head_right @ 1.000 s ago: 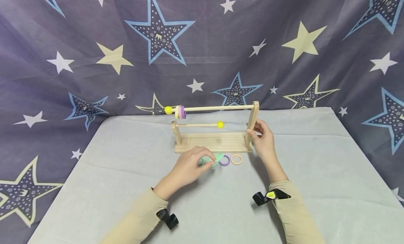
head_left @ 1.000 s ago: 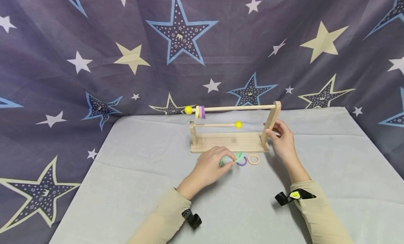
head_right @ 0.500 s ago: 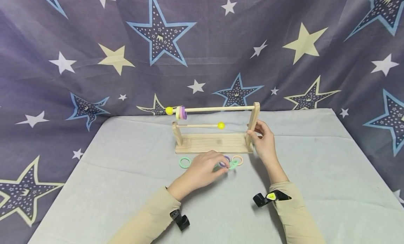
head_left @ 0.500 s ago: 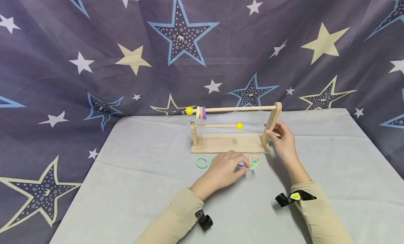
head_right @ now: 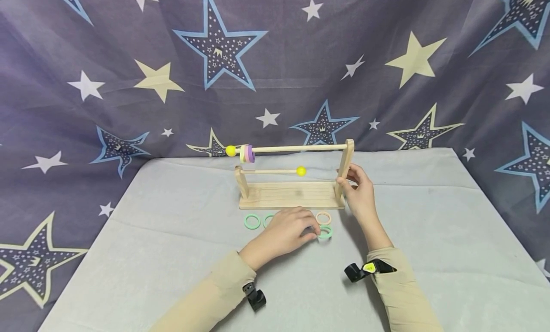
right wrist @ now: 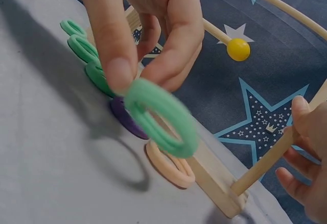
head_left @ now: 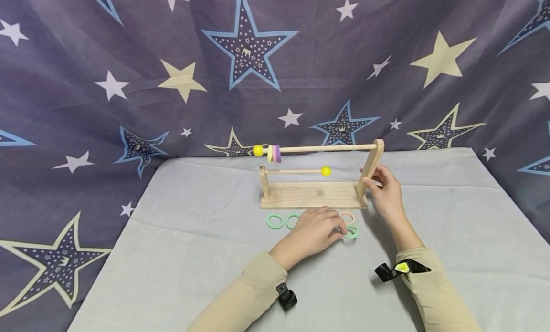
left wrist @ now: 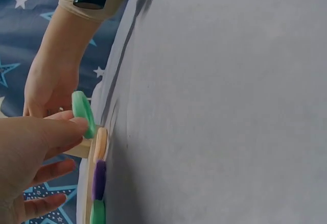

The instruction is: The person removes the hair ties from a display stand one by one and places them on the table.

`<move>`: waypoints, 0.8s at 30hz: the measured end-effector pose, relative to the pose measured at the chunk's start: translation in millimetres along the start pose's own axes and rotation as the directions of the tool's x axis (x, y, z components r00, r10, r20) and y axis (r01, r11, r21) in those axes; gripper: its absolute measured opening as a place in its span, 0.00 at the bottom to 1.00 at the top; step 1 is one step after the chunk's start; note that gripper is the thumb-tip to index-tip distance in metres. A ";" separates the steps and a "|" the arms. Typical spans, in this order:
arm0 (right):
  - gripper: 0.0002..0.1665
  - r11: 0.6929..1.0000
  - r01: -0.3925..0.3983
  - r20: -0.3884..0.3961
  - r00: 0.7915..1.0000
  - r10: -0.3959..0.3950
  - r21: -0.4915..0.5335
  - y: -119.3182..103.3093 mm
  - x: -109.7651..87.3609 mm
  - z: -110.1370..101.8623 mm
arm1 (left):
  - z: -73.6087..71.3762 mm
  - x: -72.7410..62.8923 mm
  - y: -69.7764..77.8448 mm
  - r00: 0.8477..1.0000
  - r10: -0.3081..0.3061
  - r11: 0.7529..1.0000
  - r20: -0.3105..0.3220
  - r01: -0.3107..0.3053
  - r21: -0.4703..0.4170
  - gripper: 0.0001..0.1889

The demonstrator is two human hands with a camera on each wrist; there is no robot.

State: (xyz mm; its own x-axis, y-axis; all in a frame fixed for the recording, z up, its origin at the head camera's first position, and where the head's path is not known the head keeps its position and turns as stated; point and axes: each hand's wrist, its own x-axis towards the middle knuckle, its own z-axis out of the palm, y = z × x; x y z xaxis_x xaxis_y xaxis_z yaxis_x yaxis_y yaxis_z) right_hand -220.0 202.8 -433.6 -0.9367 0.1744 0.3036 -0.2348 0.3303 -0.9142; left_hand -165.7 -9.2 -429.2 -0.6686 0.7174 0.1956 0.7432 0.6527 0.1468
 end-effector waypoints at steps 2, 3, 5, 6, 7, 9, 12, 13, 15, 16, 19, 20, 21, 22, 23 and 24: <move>0.25 1.000 0.000 -0.001 1.000 0.000 -0.003 -1.1 -0.6 0.1 | 0.6 1.5 -0.5 1.000 0.003 1.000 0.007 -0.003 0.008 0.04; 0.25 1.000 0.000 -0.002 1.000 0.000 -0.005 -1.9 -0.9 0.2 | 1.2 2.2 -1.0 1.000 0.001 1.000 0.011 -0.001 0.008 0.04; 0.26 1.000 0.000 -0.003 1.000 0.000 -0.002 -2.9 -1.5 0.3 | 2.4 3.4 -2.1 1.000 0.001 1.000 0.019 -0.001 0.003 0.03; 0.26 1.000 -0.001 -0.004 1.000 0.001 -0.001 -3.2 -1.6 0.3 | 3.5 4.1 -2.9 1.000 0.003 1.000 0.022 -0.003 -0.002 0.03; 0.25 1.000 -0.001 -0.005 1.000 0.001 -0.001 -3.4 -1.8 0.3 | 4.2 4.8 -3.3 1.000 0.004 1.000 0.027 -0.004 -0.002 0.03; 0.25 1.000 0.000 -0.007 1.000 0.000 -0.001 -3.4 -1.8 0.3 | 5.5 5.9 -4.1 0.999 0.007 1.000 0.036 -0.007 0.001 0.03; 0.25 1.000 0.005 -0.010 1.000 -0.005 0.000 -2.9 -1.5 0.2 | 6.7 7.7 -3.9 0.999 0.006 1.000 0.045 -0.007 0.012 0.02; 0.25 1.000 0.008 -0.011 1.000 -0.008 0.001 -2.7 -1.3 0.1 | 6.3 8.3 -3.2 0.999 0.004 1.000 0.048 -0.005 0.018 0.02; 0.25 1.000 0.014 -0.013 1.000 -0.014 0.003 -2.7 -1.2 0.1 | 6.0 9.4 -2.1 0.999 -0.001 1.000 0.052 0.000 0.023 0.02; 0.25 1.000 0.015 -0.013 1.000 -0.015 0.005 -2.8 -1.3 0.1 | 5.7 9.8 -1.4 0.999 -0.004 1.000 0.054 0.003 0.025 0.03; 0.25 1.000 0.014 -0.015 1.000 -0.014 0.006 -3.6 -1.8 0.2 | 4.6 10.3 0.2 0.998 -0.010 1.000 0.065 0.009 0.020 0.05; 0.25 1.000 0.013 -0.014 1.000 -0.013 0.006 -4.0 -2.2 0.2 | 4.2 10.1 0.7 0.998 -0.013 1.000 0.069 0.012 0.018 0.06; 0.25 1.000 0.012 -0.014 1.000 -0.012 0.005 -4.3 -2.5 0.2 | 3.9 9.9 1.0 0.997 -0.015 1.000 0.072 0.014 0.014 0.07; 0.25 1.000 0.012 -0.014 1.000 -0.011 0.005 -4.6 -2.8 0.3 | 3.7 9.7 1.3 0.997 -0.017 1.000 0.075 0.016 0.010 0.08; 0.25 1.000 0.012 -0.014 1.000 -0.012 0.000 -4.3 -2.9 0.4 | 3.8 9.3 1.3 0.997 -0.019 1.000 0.075 0.019 0.008 0.08; 0.25 1.000 0.013 -0.014 1.000 -0.013 0.000 -4.3 -3.1 0.5 | 3.8 8.9 1.4 0.997 -0.022 1.000 0.073 0.022 0.004 0.09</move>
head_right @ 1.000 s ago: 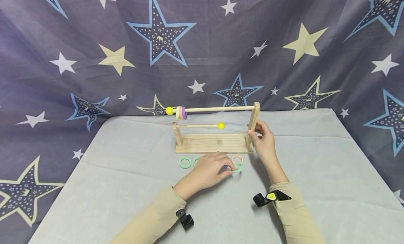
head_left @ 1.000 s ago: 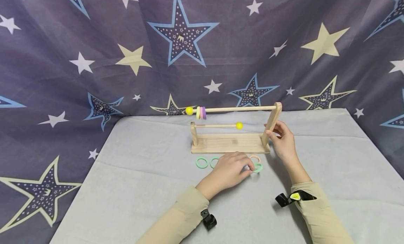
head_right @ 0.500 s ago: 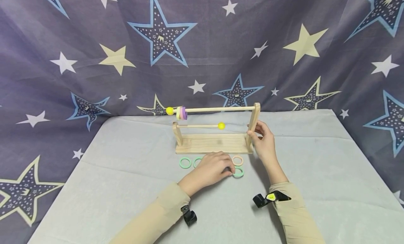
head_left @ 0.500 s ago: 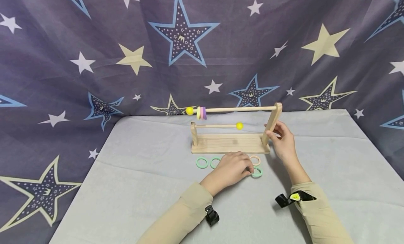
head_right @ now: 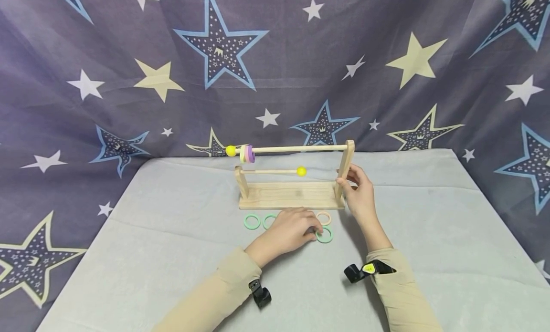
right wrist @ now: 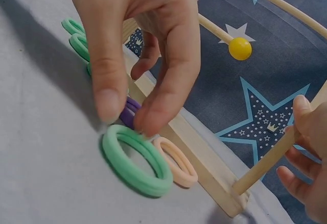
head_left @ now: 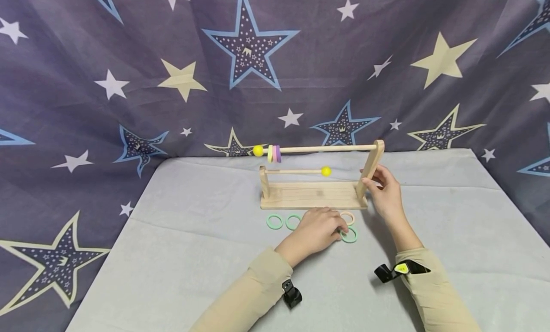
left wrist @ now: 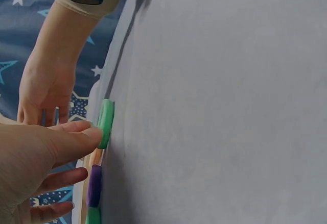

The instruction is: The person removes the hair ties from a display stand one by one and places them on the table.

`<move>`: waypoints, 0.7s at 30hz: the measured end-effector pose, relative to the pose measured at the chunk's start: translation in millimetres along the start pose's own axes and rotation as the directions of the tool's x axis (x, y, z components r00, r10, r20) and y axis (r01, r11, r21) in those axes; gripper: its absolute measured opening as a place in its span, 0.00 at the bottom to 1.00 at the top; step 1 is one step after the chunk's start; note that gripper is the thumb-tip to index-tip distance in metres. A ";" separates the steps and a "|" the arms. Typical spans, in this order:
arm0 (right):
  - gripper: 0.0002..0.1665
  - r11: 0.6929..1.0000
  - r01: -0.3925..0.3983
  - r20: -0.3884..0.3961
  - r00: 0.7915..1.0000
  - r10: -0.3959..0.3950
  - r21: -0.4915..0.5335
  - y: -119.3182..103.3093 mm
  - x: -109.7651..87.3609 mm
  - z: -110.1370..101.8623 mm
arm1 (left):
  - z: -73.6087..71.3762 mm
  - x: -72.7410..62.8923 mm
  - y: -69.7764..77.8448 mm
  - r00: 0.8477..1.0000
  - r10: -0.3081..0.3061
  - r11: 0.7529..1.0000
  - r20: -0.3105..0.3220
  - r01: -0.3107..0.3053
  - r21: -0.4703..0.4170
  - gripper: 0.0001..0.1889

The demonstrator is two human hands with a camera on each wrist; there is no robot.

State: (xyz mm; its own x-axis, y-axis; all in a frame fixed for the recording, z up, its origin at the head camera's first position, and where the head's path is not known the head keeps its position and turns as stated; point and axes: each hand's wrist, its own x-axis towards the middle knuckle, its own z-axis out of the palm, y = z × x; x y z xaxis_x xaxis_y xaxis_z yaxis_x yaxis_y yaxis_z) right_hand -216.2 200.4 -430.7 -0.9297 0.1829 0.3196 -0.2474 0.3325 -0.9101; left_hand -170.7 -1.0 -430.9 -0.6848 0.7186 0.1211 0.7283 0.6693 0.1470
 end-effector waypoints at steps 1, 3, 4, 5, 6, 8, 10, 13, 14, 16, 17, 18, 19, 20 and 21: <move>0.25 1.000 0.000 -0.001 1.000 0.000 0.000 0.0 -0.2 -0.1 | 0.1 -0.3 -0.1 1.000 -0.003 1.000 -0.005 0.003 -0.005 0.09; 0.25 1.000 -0.001 -0.001 1.000 0.001 0.001 0.1 -0.4 -0.2 | 0.1 -1.4 -0.4 1.000 -0.012 1.000 -0.018 0.011 -0.023 0.09; 0.25 1.000 -0.001 0.000 1.000 0.001 -0.001 0.4 -0.4 -0.2 | -0.4 -2.1 -0.5 0.999 -0.020 0.999 -0.026 0.019 -0.038 0.10; 0.25 1.000 0.001 0.001 1.000 -0.001 -0.005 0.6 -0.4 -0.1 | -1.3 -2.9 -0.7 0.999 -0.030 0.998 -0.033 0.029 -0.053 0.10; 0.25 1.000 0.002 0.001 1.000 -0.002 0.000 0.0 -0.5 -0.3 | -2.6 -3.8 -0.7 0.998 -0.042 0.997 -0.039 0.040 -0.069 0.10; 0.25 1.000 0.005 0.002 1.000 -0.005 -0.003 -0.1 -0.4 -0.3 | -6.3 -5.6 -0.9 0.996 -0.069 0.993 -0.051 0.064 -0.098 0.10; 0.25 1.000 0.007 0.002 1.000 -0.007 -0.005 -0.2 -0.3 -0.2 | -11.2 -7.5 -1.5 0.993 -0.095 0.990 -0.067 0.087 -0.114 0.10; 0.25 1.000 0.003 0.001 1.000 -0.003 -0.009 0.1 0.1 0.0 | -18.8 -10.5 -3.5 0.986 -0.126 0.985 -0.109 0.112 -0.128 0.09; 0.25 1.000 0.003 0.001 1.000 -0.003 -0.012 0.5 0.3 0.1 | -21.5 -11.6 -4.2 0.983 -0.138 0.983 -0.125 0.120 -0.137 0.09; 0.25 1.000 -0.001 0.002 1.000 0.001 -0.014 0.7 0.5 0.0 | -27.5 -14.3 -5.4 0.975 -0.166 0.976 -0.150 0.140 -0.170 0.09; 0.25 1.000 -0.001 0.003 1.000 0.001 -0.019 1.2 0.6 0.0 | -30.3 -15.6 -5.9 0.970 -0.180 0.971 -0.161 0.149 -0.188 0.09; 0.25 1.000 -0.002 0.003 1.000 0.002 -0.017 0.9 0.5 -0.1 | -33.1 -16.8 -6.4 0.966 -0.195 0.965 -0.170 0.159 -0.207 0.09; 0.25 1.000 -0.002 0.002 1.000 0.002 -0.013 0.6 0.4 -0.2 | -35.7 -18.3 -6.8 0.961 -0.210 0.960 -0.183 0.166 -0.227 0.09; 0.25 1.000 -0.002 0.002 1.000 0.002 -0.010 0.3 0.2 -0.3 | -38.2 -19.5 -7.4 0.955 -0.222 0.953 -0.196 0.170 -0.250 0.09; 0.25 1.000 -0.002 0.002 1.000 0.002 -0.008 0.0 0.1 -0.4 | -40.2 -20.8 -8.3 0.949 -0.235 0.947 -0.211 0.175 -0.268 0.09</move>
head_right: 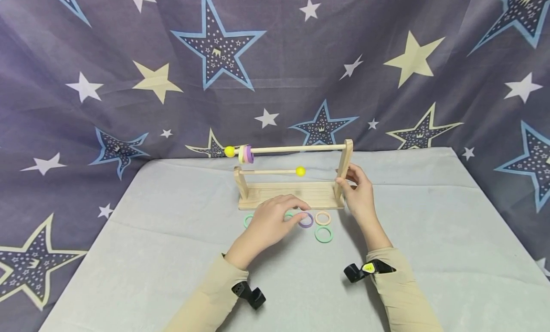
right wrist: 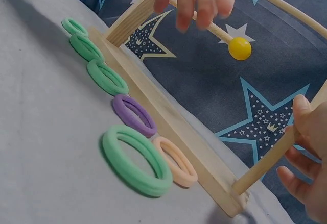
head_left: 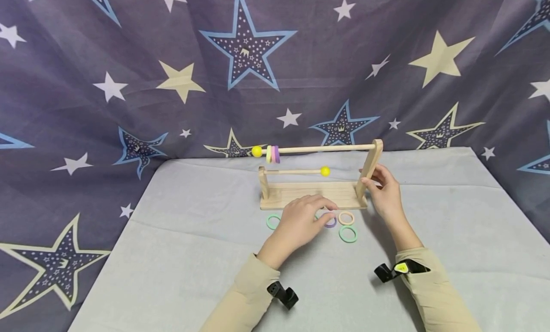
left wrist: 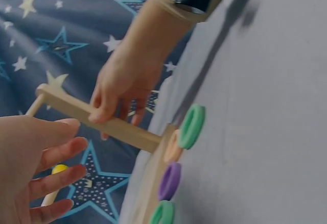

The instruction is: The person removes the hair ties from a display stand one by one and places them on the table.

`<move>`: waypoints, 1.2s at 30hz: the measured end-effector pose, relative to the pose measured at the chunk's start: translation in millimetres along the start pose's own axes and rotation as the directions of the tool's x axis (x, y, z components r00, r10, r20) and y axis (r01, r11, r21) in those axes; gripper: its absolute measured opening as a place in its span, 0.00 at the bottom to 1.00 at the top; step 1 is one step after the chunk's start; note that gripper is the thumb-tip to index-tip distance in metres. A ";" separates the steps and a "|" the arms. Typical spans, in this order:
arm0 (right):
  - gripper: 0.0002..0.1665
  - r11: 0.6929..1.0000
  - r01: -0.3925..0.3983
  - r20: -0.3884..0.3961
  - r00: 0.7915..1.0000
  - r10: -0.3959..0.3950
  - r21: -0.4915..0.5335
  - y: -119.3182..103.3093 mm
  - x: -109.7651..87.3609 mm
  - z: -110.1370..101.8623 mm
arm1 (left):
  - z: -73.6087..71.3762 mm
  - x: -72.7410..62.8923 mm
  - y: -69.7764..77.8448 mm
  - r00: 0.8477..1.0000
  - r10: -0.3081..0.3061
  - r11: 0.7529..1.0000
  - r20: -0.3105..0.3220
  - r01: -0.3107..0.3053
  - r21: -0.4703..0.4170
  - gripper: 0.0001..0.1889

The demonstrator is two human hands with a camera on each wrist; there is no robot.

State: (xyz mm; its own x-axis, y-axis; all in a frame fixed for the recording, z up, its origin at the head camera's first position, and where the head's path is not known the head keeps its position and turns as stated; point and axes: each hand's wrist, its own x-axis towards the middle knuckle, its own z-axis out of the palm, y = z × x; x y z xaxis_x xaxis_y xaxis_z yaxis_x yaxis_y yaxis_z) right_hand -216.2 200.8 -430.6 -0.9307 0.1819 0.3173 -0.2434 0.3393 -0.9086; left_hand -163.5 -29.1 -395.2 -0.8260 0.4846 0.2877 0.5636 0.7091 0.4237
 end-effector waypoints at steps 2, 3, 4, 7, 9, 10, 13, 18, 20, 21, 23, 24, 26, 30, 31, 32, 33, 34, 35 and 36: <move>0.25 1.000 0.000 0.000 1.000 0.000 0.005 -0.8 -0.3 -0.1 | -4.4 -0.9 -1.3 0.999 -0.013 0.999 -0.052 0.011 -0.038 0.08; 0.25 1.000 0.001 -0.001 1.000 -0.001 0.009 -1.3 -0.5 -0.2 | -6.1 -1.2 -2.6 0.996 -0.022 0.998 -0.081 0.018 -0.058 0.08; 0.25 1.000 0.002 -0.001 1.000 -0.002 0.010 -1.3 -0.5 -0.2 | -7.9 -1.6 -4.0 0.993 -0.029 0.996 -0.113 0.020 -0.082 0.09; 0.25 1.000 0.006 0.000 1.000 -0.006 0.013 -1.3 -0.5 -0.1 | -13.6 -2.4 -9.1 0.976 -0.065 0.987 -0.207 0.032 -0.157 0.09; 0.25 1.000 0.009 0.001 1.000 -0.009 0.013 -0.7 -0.3 0.2 | -17.1 -3.3 -13.7 0.960 -0.094 0.977 -0.264 0.038 -0.210 0.10; 0.25 1.000 0.010 0.001 1.000 -0.010 0.012 -0.7 -0.4 0.2 | -19.0 -3.8 -15.8 0.951 -0.107 0.971 -0.290 0.038 -0.235 0.10; 0.25 1.000 0.018 -0.002 1.000 -0.018 0.002 0.1 -0.1 0.5 | -25.1 -5.6 -21.2 0.922 -0.145 0.953 -0.359 0.032 -0.301 0.09; 0.25 0.999 0.031 -0.006 0.999 -0.031 -0.009 0.9 -0.4 0.5 | -32.7 -8.4 -29.4 0.876 -0.199 0.933 -0.439 0.033 -0.358 0.09; 0.26 0.999 0.035 -0.006 0.999 -0.035 -0.012 1.7 -0.5 0.4 | -35.0 -9.2 -33.1 0.861 -0.219 0.927 -0.459 0.037 -0.372 0.09; 0.25 0.999 0.035 -0.005 0.999 -0.035 -0.011 1.9 -0.6 0.4 | -36.1 -9.5 -35.0 0.856 -0.224 0.926 -0.467 0.038 -0.375 0.09; 0.25 0.999 0.035 -0.006 0.999 -0.035 -0.010 2.2 -0.6 0.3 | -38.3 -10.0 -38.6 0.844 -0.241 0.922 -0.480 0.045 -0.385 0.10; 0.25 0.999 0.034 -0.006 0.999 -0.034 -0.006 1.8 -0.7 0.3 | -39.6 -10.2 -40.2 0.836 -0.255 0.920 -0.486 0.054 -0.389 0.10; 0.25 1.000 0.029 -0.006 1.000 -0.029 -0.004 1.4 -0.7 0.2 | -42.0 -10.8 -43.2 0.820 -0.284 0.914 -0.497 0.075 -0.399 0.10; 0.25 1.000 0.018 -0.006 1.000 -0.018 0.003 -0.2 -0.5 0.1 | -46.4 -12.0 -48.8 0.780 -0.355 0.892 -0.515 0.117 -0.436 0.10; 0.25 1.000 0.016 -0.006 1.000 -0.016 0.003 -0.2 -0.5 0.1 | -47.5 -12.1 -50.2 0.772 -0.366 0.887 -0.520 0.120 -0.445 0.10; 0.25 1.000 0.013 -0.006 1.000 -0.013 0.002 -0.1 -0.4 0.1 | -48.4 -12.2 -51.8 0.763 -0.375 0.884 -0.526 0.123 -0.452 0.10; 0.26 1.000 0.011 -0.006 1.000 -0.011 0.001 -0.1 -0.5 0.1 | -49.4 -12.3 -53.4 0.755 -0.382 0.881 -0.533 0.122 -0.457 0.10; 0.26 1.000 0.010 -0.007 1.000 -0.010 0.002 -0.1 -0.5 0.1 | -50.4 -12.4 -54.9 0.748 -0.386 0.879 -0.539 0.121 -0.461 0.10; 0.26 1.000 0.009 -0.007 1.000 -0.009 0.002 -0.1 -0.6 0.2 | -51.4 -12.4 -56.6 0.742 -0.388 0.879 -0.547 0.119 -0.462 0.11; 0.26 1.000 0.009 -0.008 1.000 -0.008 0.004 -0.2 -0.6 0.3 | -52.3 -12.2 -58.2 0.737 -0.389 0.879 -0.554 0.117 -0.461 0.11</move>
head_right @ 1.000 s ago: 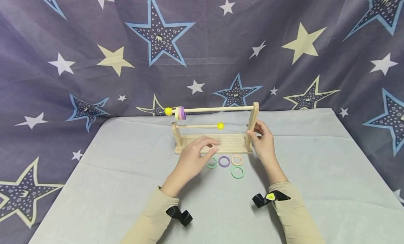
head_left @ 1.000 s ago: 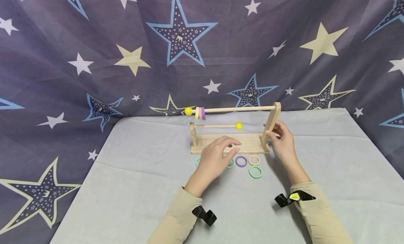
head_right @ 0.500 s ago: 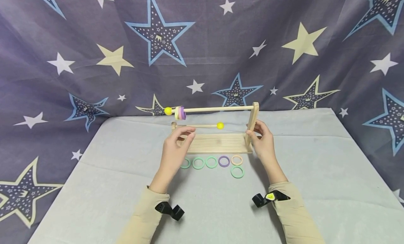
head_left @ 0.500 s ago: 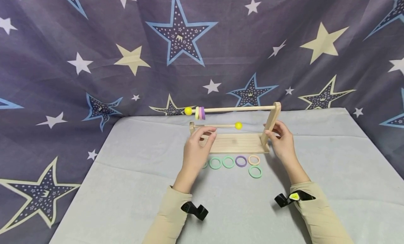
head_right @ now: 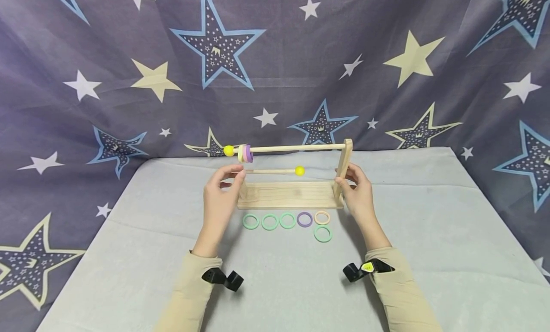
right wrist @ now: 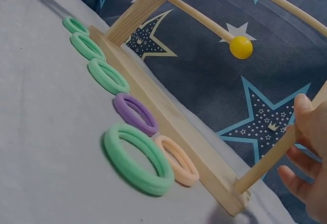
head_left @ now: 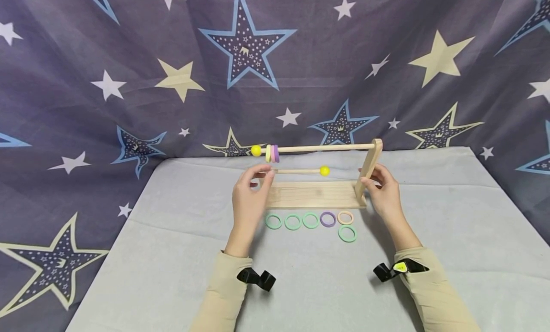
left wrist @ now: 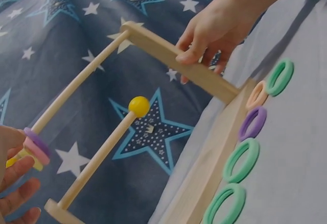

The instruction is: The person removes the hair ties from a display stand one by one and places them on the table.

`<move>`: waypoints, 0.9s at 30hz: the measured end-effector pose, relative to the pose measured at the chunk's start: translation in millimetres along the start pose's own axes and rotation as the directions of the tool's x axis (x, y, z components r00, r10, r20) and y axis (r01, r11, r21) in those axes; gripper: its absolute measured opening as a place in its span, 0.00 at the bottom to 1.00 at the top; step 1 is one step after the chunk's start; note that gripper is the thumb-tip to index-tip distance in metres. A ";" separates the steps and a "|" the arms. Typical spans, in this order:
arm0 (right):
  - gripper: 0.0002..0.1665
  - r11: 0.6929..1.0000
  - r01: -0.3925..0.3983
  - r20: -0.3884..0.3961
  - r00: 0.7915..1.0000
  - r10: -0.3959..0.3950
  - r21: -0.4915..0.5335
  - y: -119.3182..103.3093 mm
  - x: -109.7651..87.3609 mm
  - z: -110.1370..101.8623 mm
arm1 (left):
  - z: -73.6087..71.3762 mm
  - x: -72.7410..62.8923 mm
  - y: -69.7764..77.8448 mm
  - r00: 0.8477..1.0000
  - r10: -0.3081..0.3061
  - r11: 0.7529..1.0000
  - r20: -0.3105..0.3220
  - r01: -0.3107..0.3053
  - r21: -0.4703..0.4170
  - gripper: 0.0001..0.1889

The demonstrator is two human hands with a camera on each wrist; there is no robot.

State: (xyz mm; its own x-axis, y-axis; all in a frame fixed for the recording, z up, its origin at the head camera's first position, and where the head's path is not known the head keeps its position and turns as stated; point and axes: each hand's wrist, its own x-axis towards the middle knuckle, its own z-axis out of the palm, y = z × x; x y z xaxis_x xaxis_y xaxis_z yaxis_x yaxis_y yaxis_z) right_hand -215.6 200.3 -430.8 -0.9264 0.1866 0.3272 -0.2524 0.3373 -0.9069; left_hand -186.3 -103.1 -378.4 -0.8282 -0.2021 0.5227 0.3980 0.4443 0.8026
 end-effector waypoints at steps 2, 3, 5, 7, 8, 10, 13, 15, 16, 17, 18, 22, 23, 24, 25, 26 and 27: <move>0.26 1.000 0.000 -0.001 1.000 0.000 -0.008 0.8 0.2 0.2 | -1.8 2.5 -1.3 1.000 -0.001 1.000 -0.013 0.001 0.002 0.11; 0.26 1.000 0.001 -0.001 1.000 -0.001 -0.012 1.1 0.2 0.3 | -2.7 3.7 -1.7 1.000 -0.002 1.000 -0.019 0.002 0.003 0.11; 0.26 1.000 0.002 -0.001 1.000 -0.002 -0.019 1.8 0.4 0.6 | -4.0 5.7 -2.3 0.999 -0.006 1.000 -0.033 0.006 0.020 0.11; 0.26 1.000 0.004 -0.001 1.000 -0.004 -0.026 2.5 0.5 0.7 | -4.7 7.6 -2.4 0.999 -0.012 0.999 -0.050 0.015 0.049 0.11; 0.26 1.000 0.005 0.000 1.000 -0.005 -0.027 2.3 0.4 0.6 | -4.8 8.4 -2.4 0.998 -0.015 0.998 -0.060 0.018 0.064 0.12; 0.26 1.000 0.007 0.001 1.000 -0.007 -0.021 1.9 0.1 0.6 | -4.7 9.9 -2.6 0.997 -0.021 0.996 -0.074 0.028 0.085 0.12; 0.25 1.000 0.009 0.002 1.000 -0.009 -0.015 1.7 0.0 0.4 | -3.4 11.9 -4.1 0.996 -0.026 0.996 -0.080 0.033 0.087 0.11; 0.25 1.000 0.010 0.002 1.000 -0.010 -0.008 1.9 0.2 0.3 | -2.4 13.3 -5.3 0.997 -0.027 0.996 -0.076 0.033 0.080 0.11; 0.25 1.000 0.010 0.001 1.000 -0.010 -0.006 1.8 0.2 0.2 | -1.7 14.0 -5.9 0.997 -0.028 0.996 -0.074 0.034 0.080 0.11; 0.25 1.000 0.011 0.002 1.000 -0.011 -0.007 2.2 0.3 0.2 | -1.1 14.6 -6.5 0.997 -0.029 0.996 -0.072 0.035 0.084 0.11; 0.25 1.000 0.012 0.002 1.000 -0.012 -0.005 2.2 0.4 0.1 | -0.5 15.2 -6.6 0.997 -0.032 0.995 -0.070 0.038 0.088 0.11; 0.25 1.000 0.017 0.003 1.000 -0.017 -0.011 1.3 0.2 -0.4 | 1.6 17.4 -6.5 0.997 -0.048 0.992 -0.065 0.055 0.109 0.12; 0.26 1.000 0.017 0.004 1.000 -0.017 -0.013 1.1 0.1 -0.6 | 2.0 17.7 -6.1 0.997 -0.051 0.992 -0.064 0.058 0.112 0.12; 0.26 1.000 0.018 0.005 1.000 -0.018 -0.013 0.9 0.0 -0.7 | 2.3 17.8 -5.9 0.997 -0.054 0.992 -0.064 0.061 0.115 0.13; 0.26 1.000 0.018 0.007 1.000 -0.018 -0.015 0.8 -0.1 -0.8 | 2.7 18.0 -5.6 0.996 -0.055 0.991 -0.063 0.062 0.119 0.13; 0.26 1.000 0.018 0.007 1.000 -0.018 -0.018 1.0 -0.3 -0.9 | 3.0 18.1 -5.1 0.996 -0.056 0.990 -0.064 0.064 0.122 0.13; 0.26 1.000 0.017 0.007 1.000 -0.016 -0.019 1.1 -0.4 -0.9 | 3.3 18.1 -4.6 0.996 -0.056 0.990 -0.065 0.064 0.126 0.13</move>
State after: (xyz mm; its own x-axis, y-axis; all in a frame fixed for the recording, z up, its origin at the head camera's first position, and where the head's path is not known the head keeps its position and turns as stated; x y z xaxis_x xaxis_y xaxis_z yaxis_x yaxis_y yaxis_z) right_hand -215.3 201.4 -431.6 -0.9241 0.1744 0.3401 -0.2623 0.3578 -0.8962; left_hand -204.4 -106.0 -373.6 -0.8218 -0.2834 0.4943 0.2912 0.5369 0.7918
